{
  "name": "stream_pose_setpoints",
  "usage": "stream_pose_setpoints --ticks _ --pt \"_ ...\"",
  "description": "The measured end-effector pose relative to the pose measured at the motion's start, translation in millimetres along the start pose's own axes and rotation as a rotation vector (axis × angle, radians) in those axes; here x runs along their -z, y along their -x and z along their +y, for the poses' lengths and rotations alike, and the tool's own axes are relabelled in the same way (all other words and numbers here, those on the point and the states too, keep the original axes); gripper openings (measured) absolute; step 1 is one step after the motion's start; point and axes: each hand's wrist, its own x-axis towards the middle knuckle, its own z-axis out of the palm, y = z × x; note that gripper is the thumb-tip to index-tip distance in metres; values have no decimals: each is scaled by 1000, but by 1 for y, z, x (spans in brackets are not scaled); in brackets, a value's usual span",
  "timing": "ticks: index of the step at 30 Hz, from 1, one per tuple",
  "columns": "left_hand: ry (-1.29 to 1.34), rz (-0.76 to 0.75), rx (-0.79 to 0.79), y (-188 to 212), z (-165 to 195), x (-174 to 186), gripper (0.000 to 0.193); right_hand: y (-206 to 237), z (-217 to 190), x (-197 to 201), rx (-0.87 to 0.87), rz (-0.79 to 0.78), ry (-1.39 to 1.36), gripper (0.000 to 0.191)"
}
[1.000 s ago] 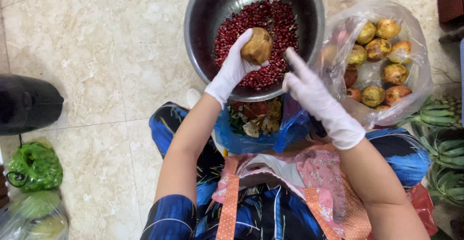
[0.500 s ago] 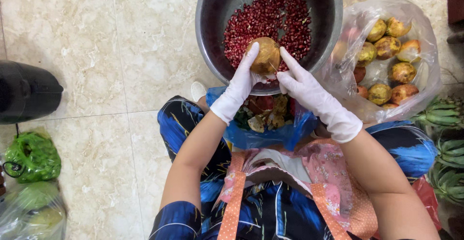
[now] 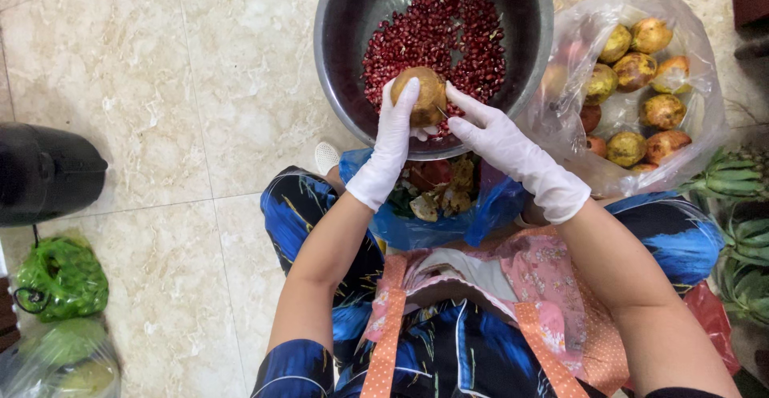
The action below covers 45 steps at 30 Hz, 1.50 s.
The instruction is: The person sits on the floor and removes pomegranate seeds from the fruit into a metal bowl. They use a knife to score and open the fruit, then separate the arils by hand, discarding the peel into a plastic bag.
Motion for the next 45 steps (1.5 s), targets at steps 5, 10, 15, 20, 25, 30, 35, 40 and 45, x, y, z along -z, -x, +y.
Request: stream_pose_setpoints --ticks 5,10,15,20,25,30,35,40,45 --pt "92 -159 172 2 7 20 74 5 0 -1 26 -27 125 58" --pt "195 -263 420 -6 14 35 76 13 -13 -7 -332 -12 340 74" --pt "250 -247 548 -5 14 39 73 20 -4 -5 69 -22 399 62" --pt "301 -329 474 -3 12 33 82 25 18 -12 53 112 386 54" --pt "-123 -128 -269 8 -5 13 88 17 21 -28 69 285 191 44" --pt "-283 -176 -422 17 -2 18 89 17 -1 -21 -443 121 1 64" --pt "196 -258 -74 14 0 26 66 16 -5 -5 -69 -10 14 54" --pt "451 -328 239 8 -6 32 69 19 13 6 3 -46 30 50" --pt "581 -572 333 -1 -4 31 80 20 24 11 74 -19 73 46"
